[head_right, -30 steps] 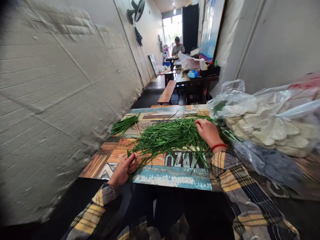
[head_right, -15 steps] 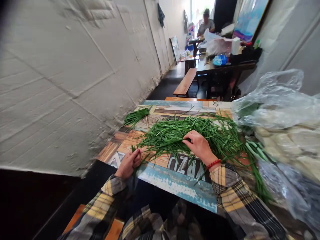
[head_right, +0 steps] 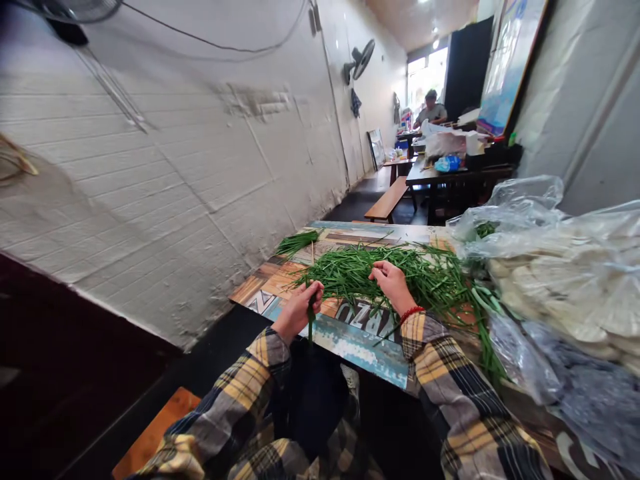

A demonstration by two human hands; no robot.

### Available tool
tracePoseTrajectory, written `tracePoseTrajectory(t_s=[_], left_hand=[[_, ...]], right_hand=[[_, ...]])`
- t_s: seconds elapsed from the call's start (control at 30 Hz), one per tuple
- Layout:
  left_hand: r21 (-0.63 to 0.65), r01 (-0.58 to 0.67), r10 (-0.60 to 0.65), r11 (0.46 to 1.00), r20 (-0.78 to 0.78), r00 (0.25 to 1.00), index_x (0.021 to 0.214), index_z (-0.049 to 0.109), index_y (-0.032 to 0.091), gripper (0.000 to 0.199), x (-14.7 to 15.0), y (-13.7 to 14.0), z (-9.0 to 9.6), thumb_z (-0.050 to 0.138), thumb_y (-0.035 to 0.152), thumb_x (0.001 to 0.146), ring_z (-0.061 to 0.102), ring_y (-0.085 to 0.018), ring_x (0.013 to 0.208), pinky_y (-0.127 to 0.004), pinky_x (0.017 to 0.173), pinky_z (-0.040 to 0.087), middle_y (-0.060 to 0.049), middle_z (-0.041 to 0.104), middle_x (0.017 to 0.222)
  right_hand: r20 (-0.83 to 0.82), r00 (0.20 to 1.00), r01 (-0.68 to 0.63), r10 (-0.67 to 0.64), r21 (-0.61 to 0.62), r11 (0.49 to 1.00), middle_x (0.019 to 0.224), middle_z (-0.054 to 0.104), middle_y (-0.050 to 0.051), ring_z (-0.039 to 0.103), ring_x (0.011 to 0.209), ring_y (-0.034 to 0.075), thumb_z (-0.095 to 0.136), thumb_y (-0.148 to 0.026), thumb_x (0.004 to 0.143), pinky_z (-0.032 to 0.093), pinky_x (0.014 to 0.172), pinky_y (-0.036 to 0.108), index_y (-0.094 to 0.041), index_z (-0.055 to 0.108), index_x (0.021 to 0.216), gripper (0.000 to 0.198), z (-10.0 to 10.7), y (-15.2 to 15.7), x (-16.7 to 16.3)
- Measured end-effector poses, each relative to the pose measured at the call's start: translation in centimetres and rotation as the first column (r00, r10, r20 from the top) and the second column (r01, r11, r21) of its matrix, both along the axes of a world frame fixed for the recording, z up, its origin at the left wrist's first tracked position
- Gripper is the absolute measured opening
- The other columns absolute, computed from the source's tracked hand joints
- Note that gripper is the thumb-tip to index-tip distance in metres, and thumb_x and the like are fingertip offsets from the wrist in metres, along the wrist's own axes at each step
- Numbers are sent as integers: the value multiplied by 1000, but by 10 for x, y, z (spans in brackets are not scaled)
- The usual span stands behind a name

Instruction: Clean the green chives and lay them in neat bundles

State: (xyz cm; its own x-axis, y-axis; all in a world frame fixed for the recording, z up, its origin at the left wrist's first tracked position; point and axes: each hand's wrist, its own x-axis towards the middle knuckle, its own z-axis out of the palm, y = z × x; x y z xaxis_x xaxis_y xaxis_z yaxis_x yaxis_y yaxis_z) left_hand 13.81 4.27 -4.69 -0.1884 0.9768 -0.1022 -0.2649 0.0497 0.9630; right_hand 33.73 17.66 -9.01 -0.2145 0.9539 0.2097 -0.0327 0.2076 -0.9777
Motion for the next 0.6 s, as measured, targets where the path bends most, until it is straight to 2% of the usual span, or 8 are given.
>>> tracePoseTrajectory(t_s=[0.13,0.27,0.47,0.6], left_hand=[[-50,-33,30,998,-55,998,81,56,15,37,12,-9,-4,69,48,70,42,-4,47,-18,44,29,4,48,64],[-55,-66,63,996,-57,996,80,57,14,38,11,-12,-2,70,48,69,44,-4,48,-18,45,30,3,49,64],[-44,-51,49,998,-41,998,80,58,14,35,9,-7,-2,70,45,70,44,-4,48,-18,45,31,3,50,64],[-34,-47,47,998,-15,999,80,58,14,34,12,-5,-5,70,45,70,45,-5,49,-18,46,32,3,51,64]], right_hand=[[-49,998,-29,27,-33,999,56,55,-3,44,48,10,60,-52,67,32,48,24,-18,59,80,36,-2,-3,-3],[-85,996,-41,35,-70,997,49,47,-6,37,43,9,63,-61,64,25,44,24,-19,59,75,43,-5,-3,-3],[-105,992,-87,75,-120,989,50,47,-5,32,39,8,56,-66,70,20,39,24,-20,61,77,46,-7,-3,1],[-140,987,-97,80,-122,988,50,48,-5,32,39,7,61,-63,69,20,38,23,-20,63,79,44,-7,-3,3]])
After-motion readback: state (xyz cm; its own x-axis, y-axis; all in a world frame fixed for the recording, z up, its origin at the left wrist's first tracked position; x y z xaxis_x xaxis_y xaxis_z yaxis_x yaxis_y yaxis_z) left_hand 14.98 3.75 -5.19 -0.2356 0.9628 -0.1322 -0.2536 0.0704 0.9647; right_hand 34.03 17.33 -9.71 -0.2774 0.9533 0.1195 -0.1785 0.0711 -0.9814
